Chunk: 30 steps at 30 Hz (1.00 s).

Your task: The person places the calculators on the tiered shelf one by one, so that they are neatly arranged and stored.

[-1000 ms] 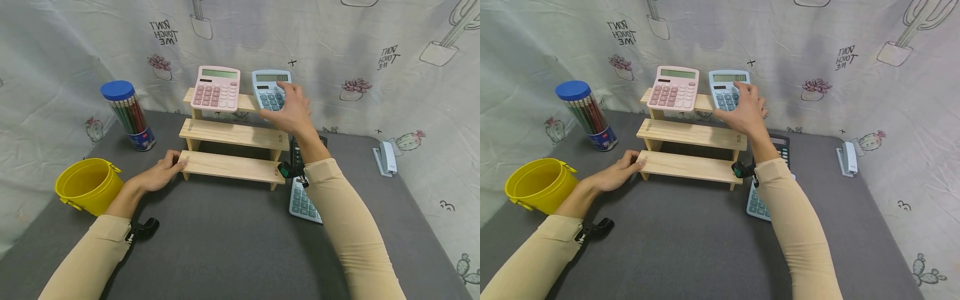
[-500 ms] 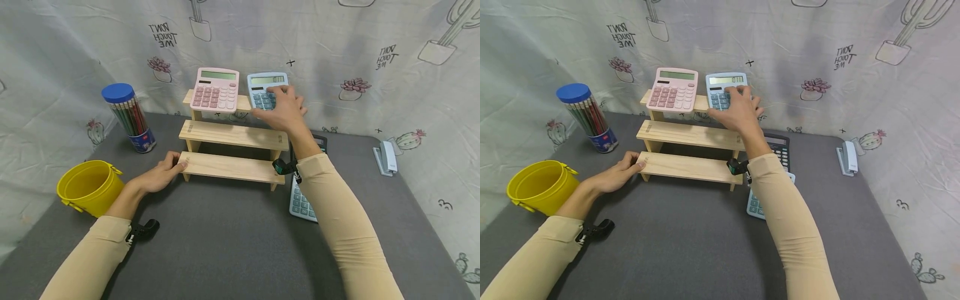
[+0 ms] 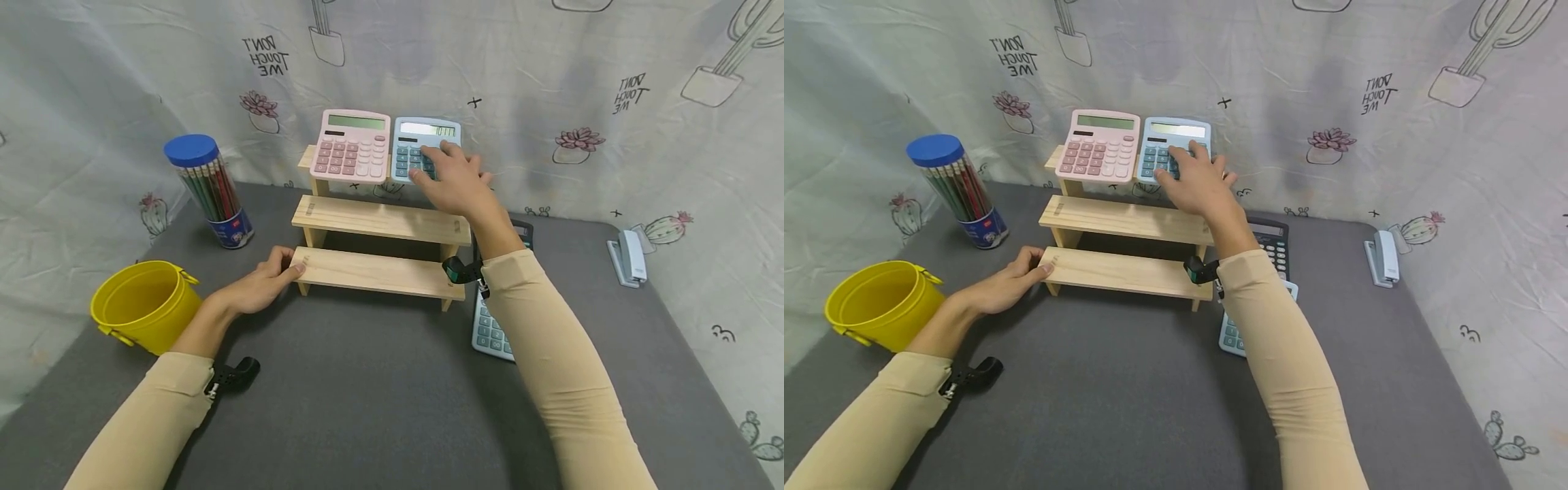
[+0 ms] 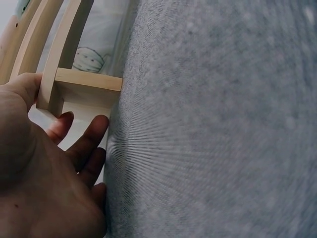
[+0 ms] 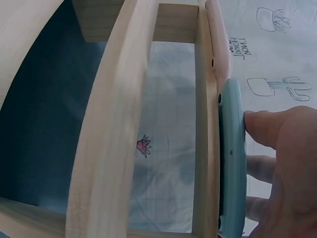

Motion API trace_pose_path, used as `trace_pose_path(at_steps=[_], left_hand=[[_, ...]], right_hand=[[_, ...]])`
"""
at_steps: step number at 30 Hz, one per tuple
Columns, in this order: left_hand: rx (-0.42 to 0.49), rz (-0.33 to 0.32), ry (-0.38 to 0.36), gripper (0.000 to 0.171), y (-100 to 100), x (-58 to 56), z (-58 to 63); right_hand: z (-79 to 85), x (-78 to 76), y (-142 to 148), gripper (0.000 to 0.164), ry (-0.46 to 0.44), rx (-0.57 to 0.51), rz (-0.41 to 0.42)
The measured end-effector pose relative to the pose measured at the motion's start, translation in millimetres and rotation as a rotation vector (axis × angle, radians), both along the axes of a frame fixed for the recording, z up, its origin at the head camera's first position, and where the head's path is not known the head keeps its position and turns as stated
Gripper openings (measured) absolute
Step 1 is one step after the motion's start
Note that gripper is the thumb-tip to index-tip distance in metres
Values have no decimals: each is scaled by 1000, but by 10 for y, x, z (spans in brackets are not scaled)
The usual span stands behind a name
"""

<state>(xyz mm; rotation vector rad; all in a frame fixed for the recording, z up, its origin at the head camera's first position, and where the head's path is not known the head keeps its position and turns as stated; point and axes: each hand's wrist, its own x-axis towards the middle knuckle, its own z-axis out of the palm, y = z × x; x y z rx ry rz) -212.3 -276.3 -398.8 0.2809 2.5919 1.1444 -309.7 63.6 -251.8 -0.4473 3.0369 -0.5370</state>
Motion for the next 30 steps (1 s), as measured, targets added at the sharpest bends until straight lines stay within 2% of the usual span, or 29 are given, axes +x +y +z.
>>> trace_pose_path(at_steps=[1, 5, 7, 8, 14, 24, 30], left_hand=[[9, -2, -3, 53, 31, 31, 46], [15, -5, -1, 52, 56, 48, 25], [10, -1, -2, 52, 59, 46, 20], [5, 2, 2, 54, 35, 19, -31], [-3, -6, 15, 56, 34, 2, -20], [-16, 16, 11, 55, -22, 3, -4], [-9, 5, 2, 58, -21, -8, 7]], right_hand=[[-7, 0, 0, 64, 6, -2, 6], [-45, -7, 12, 64, 34, -24, 33], [-51, -9, 19, 64, 46, -33, 52], [-52, -10, 22, 63, 54, -38, 66], [-47, 3, 44, 63, 67, -48, 112], [-59, -4, -72, 67, 68, -99, 31], [-83, 18, -82, 68, 55, -103, -5]])
